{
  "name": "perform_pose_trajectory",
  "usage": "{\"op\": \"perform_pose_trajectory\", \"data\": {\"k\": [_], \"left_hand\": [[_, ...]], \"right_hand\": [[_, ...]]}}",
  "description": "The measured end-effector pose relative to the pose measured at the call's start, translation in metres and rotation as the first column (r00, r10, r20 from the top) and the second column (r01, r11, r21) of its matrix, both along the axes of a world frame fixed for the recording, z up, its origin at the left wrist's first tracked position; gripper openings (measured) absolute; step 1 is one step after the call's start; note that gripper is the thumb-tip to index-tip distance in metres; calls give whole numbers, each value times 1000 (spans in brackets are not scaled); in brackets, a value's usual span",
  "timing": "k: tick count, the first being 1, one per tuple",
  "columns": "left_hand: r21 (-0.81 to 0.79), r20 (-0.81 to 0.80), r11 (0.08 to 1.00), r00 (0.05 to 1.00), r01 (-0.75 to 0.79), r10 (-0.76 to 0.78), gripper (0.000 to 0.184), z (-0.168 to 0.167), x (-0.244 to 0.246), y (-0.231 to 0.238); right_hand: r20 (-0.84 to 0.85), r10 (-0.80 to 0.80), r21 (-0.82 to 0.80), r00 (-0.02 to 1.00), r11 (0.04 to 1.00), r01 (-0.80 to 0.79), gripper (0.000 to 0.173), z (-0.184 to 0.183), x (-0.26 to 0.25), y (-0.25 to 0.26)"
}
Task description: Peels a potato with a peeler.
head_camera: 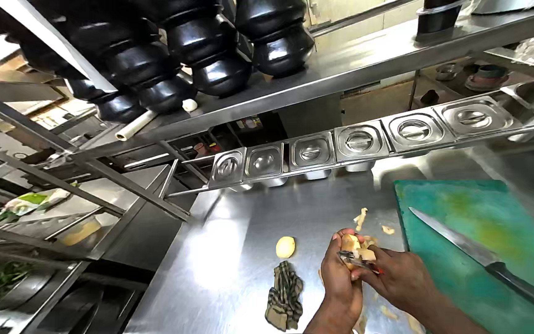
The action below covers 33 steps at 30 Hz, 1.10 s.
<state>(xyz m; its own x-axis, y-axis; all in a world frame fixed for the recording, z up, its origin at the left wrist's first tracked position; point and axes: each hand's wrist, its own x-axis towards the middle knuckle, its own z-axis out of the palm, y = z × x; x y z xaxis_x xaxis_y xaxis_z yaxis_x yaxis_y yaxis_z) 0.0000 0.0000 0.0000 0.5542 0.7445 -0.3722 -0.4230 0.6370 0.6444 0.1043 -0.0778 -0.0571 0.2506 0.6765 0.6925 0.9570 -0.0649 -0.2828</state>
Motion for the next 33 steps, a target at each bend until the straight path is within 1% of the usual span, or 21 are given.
{"op": "perform_pose_trajectory", "data": {"k": [2,4,5,7,8,9,10,12,13,15,17,19,20,21,23,25,27,28,29,30,33], "left_hand": [[-6,62,995,993,100,-100,49,-5,-8,5],[13,110,974,968,227,-227,36,-12,-16,17],[14,94,964,959,266,-266,31,-14,-18,23],[15,16,957,957,288,-289,31,-15,-19,26],[22,-28,963,963,268,-267,34,-15,-18,25],[39,-71,971,969,238,-235,35,-14,-15,23],[54,-98,977,975,205,-199,36,-14,-12,21],[41,-117,990,984,137,-132,36,-12,-10,15],[30,-127,995,987,100,-95,36,-11,-8,12],[8,-129,999,991,45,-44,39,-9,-6,6],[-48,-124,999,992,7,-13,43,-6,-3,1],[-82,-127,997,992,5,-15,47,-3,-1,-2],[-72,-143,997,988,40,-50,51,-4,-3,-1],[-53,-165,993,980,107,-115,55,-4,-5,3],[10,-198,962,943,274,-266,57,-6,-15,15],[65,-235,933,914,354,-331,54,-4,-22,24],[105,-238,932,919,347,-315,49,-2,-25,24],[125,-212,931,926,343,-312,45,-2,-26,25],[143,-177,931,934,337,-311,46,-2,-27,26],[150,-155,932,939,331,-308,47,-2,-27,27],[109,-187,950,944,294,-271,50,1,-26,23]], "right_hand": [[-74,47,23,996,999,-45,66,-1,6,1],[-279,129,-15,952,990,-138,67,0,7,0],[-429,158,-73,889,975,-208,69,5,7,-2],[-675,126,-196,727,919,-341,71,17,7,-3],[-731,80,-250,678,892,-375,71,21,5,-3],[-752,29,-302,658,873,-383,71,26,4,-2],[-751,-13,-340,660,865,-370,69,28,3,-1],[-682,-36,-360,731,886,-292,70,25,-1,-2],[-606,-11,-317,795,921,-229,72,18,-3,-3],[-365,25,-156,931,984,-88,73,1,-6,-2],[-146,8,-45,989,999,-15,69,-7,-6,-1],[-1,-5,0,1000,1000,5,60,-12,-5,0],[3,-3,5,1000,1000,3,59,-13,-5,0],[-36,7,2,999,1000,-7,61,-13,-3,-1],[-227,82,-18,971,996,-88,66,-9,-2,-3],[-461,137,-96,877,974,-203,70,2,-2,-3],[-654,78,-236,752,924,-301,75,17,-3,-4],[-704,48,-276,708,901,-336,77,24,-2,-3],[-719,32,-299,694,887,-351,79,27,-2,-2],[-706,27,-320,708,879,-353,81,30,-2,-2],[-579,21,-386,815,874,-296,91,30,-4,-2]]}}
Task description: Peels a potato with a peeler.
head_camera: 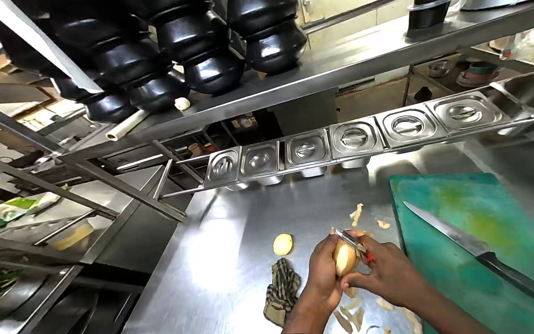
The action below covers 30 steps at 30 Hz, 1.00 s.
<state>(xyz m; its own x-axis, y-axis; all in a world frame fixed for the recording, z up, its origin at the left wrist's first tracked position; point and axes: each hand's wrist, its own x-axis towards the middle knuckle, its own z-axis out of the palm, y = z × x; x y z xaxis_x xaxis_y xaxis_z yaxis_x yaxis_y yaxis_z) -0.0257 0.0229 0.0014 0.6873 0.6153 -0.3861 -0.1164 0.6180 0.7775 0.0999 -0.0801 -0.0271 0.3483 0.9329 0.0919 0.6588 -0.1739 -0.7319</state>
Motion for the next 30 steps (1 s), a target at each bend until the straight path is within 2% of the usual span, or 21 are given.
{"op": "perform_pose_trajectory", "data": {"k": [2,5,7,10,12,13,15,17,18,20,22,25,27,30], "left_hand": [[5,-13,1000,1000,-4,4,50,1,0,-2],[-22,-32,999,999,-44,44,50,3,0,-5],[-161,-16,982,995,-102,101,50,5,3,-7],[-381,94,920,987,-89,134,50,2,1,-6],[-415,117,909,990,-28,83,51,0,-2,-1],[-406,111,914,993,1,48,52,-1,-4,2],[-365,72,931,997,15,12,53,-1,-6,5],[-275,48,961,999,-1,15,52,-4,-6,4],[-217,63,976,998,-1,15,50,-6,-6,3],[-77,112,997,994,12,-4,40,-13,-5,6],[56,118,998,993,-10,4,27,-16,-2,7],[61,116,994,990,-89,82,19,-15,2,2],[-63,88,977,974,-202,207,28,-11,7,-3],[-251,-6,892,922,-375,386,40,-7,17,-10]], "right_hand": [[126,-20,40,992,999,15,95,-4,1,0],[319,-119,282,940,959,26,85,-17,-2,0],[439,-181,411,880,911,-17,77,-24,-4,1],[546,-204,468,813,879,-94,68,-35,-4,2],[481,-174,463,859,883,-80,67,-38,-1,2],[395,-138,446,908,893,-58,68,-37,0,2],[111,-24,296,994,955,-10,73,-28,2,0],[-176,57,40,983,998,-51,71,-11,6,-1],[-269,73,-36,960,996,-86,70,-5,8,1],[-351,93,-57,932,991,-120,67,-3,9,4],[-355,106,-60,929,989,-135,69,1,10,5],[-201,108,-86,974,988,-127,72,6,7,2],[36,67,101,997,992,-70,76,-9,-1,0],[366,-105,371,925,928,-41,70,-26,-6,3]]}}
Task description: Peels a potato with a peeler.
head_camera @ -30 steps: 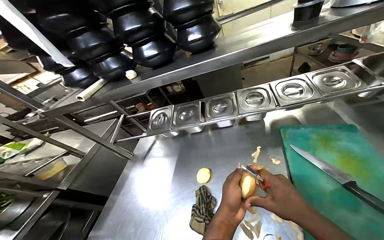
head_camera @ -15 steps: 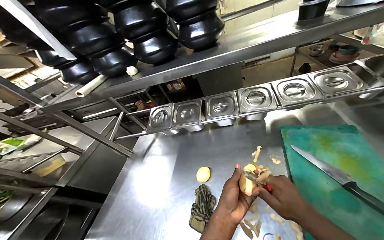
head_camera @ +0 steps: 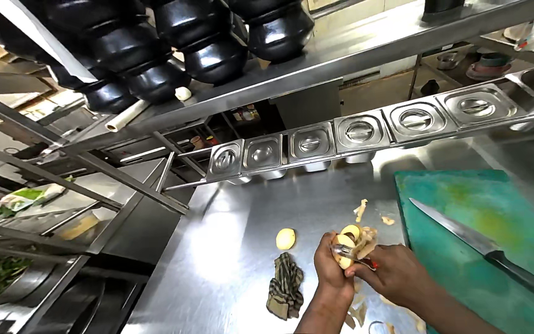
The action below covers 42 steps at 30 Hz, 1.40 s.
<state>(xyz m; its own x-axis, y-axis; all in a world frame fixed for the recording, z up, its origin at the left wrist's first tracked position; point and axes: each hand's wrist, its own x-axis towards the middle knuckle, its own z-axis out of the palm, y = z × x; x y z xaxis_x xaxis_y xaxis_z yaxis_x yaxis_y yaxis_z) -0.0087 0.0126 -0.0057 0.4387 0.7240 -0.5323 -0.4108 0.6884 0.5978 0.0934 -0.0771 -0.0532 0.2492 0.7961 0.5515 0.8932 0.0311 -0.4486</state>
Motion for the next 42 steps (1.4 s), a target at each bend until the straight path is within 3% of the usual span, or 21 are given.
{"op": "perform_pose_trajectory", "data": {"k": [2,4,6,8,11,13,17,20,22,25,27,28,30,33,35,37,39,41,42], "left_hand": [[-62,-34,997,998,-55,53,41,0,5,-4],[40,-20,999,1000,18,-17,43,-6,1,-4],[237,10,949,976,207,-216,51,-17,-10,5],[365,-7,864,929,347,-370,53,-26,-20,14],[339,-89,888,950,310,-298,59,-22,-19,10],[248,-111,951,981,185,-162,53,-15,-11,4],[83,-139,996,990,17,-5,43,-4,-1,-6],[-25,-94,999,995,-23,21,46,3,2,-11],[-34,-90,999,995,28,-31,49,7,-1,-9],[165,-151,947,956,274,-251,51,2,-14,6],[406,-182,817,912,409,-366,55,-5,-21,18],[483,-181,766,904,424,-386,58,-6,-22,21],[526,-151,753,914,396,-376,61,-5,-22,20],[475,-142,818,946,324,-292,54,0,-16,13],[379,-97,892,969,246,-226,54,2,-11,8],[120,50,983,988,141,-148,55,5,-5,4],[-130,206,983,974,127,-98,60,3,-2,3],[-185,241,973,966,138,-92,63,-2,0,6],[-157,214,977,971,143,-108,62,-6,0,9]], "right_hand": [[102,-38,81,994,996,30,67,-5,1,3],[78,-34,71,996,997,28,68,-5,7,5],[-160,39,-57,986,997,-48,71,2,15,4],[-453,78,-215,888,957,-194,73,15,22,3],[-572,24,-332,820,907,-259,70,23,17,5],[-481,-23,-356,876,919,-172,71,21,10,7],[-100,-32,21,994,999,34,68,-9,5,11],[152,-130,173,980,980,103,69,-18,7,13],[175,-152,153,973,980,126,71,-18,10,14],[-104,17,41,994,999,-12,69,-14,17,13],[-362,98,-96,927,985,-142,73,-4,20,12],[-433,98,-171,896,967,-188,75,3,20,10],[-456,74,-262,887,941,-214,75,15,16,10],[-313,86,-123,946,984,-130,67,7,10,11],[-109,61,46,992,997,-56,66,-5,8,13],[122,-6,179,992,984,-16,60,-13,7,15],[273,-58,256,960,966,-15,49,-21,10,18],[247,-79,271,966,963,9,49,-27,12,19],[127,-65,233,990,972,34,51,-30,11,17]]}}
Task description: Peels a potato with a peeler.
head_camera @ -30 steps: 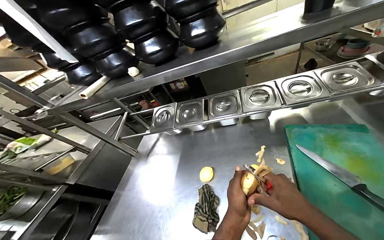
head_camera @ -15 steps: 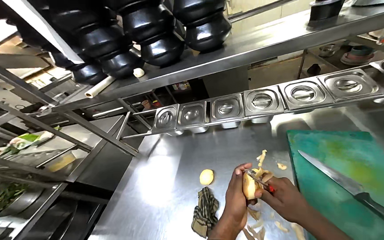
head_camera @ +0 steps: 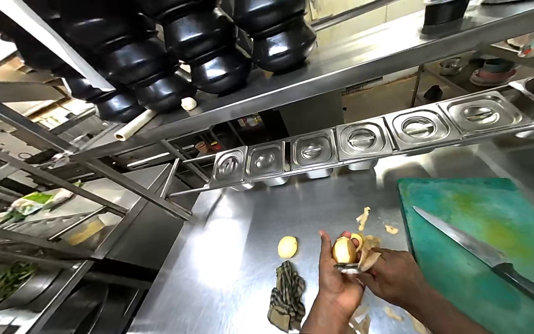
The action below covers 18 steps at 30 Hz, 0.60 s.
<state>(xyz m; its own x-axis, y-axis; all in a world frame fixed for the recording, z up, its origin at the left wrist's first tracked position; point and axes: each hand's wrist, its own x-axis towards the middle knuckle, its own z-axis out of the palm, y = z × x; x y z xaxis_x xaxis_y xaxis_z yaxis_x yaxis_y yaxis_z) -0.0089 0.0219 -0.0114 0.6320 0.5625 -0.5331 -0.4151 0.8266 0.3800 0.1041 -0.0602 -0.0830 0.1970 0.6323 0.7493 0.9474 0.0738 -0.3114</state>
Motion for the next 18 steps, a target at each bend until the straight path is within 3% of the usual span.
{"op": "perform_pose_trajectory", "data": {"k": [1,2,3,4,5,9,12,18], "left_hand": [[43,-35,999,999,11,-10,60,-4,-1,6],[79,-62,997,998,24,-19,56,-7,-2,12],[87,-84,996,996,29,-22,49,-10,-4,18],[70,-93,997,995,26,-20,44,-12,-5,22],[49,-93,998,995,26,-21,44,-14,-6,24],[118,-70,992,997,34,-26,40,-21,-9,21],[253,-134,967,991,40,-6,36,-16,-6,13],[537,-178,841,983,63,40,32,-18,-11,7]], "right_hand": [[-225,15,-91,974,995,-37,56,0,-3,-3],[-518,-4,-226,856,965,-132,60,4,-4,-6],[-756,-76,-333,651,900,-281,60,9,0,-7],[-859,-144,-357,492,856,-374,57,10,5,-6],[-886,-182,-371,427,831,-415,56,10,8,-5],[-813,-181,-481,554,745,-463,54,30,9,-5],[-684,-187,-626,705,646,-436,65,53,7,-4],[-589,-180,-707,787,586,-395,73,70,5,-2]]}}
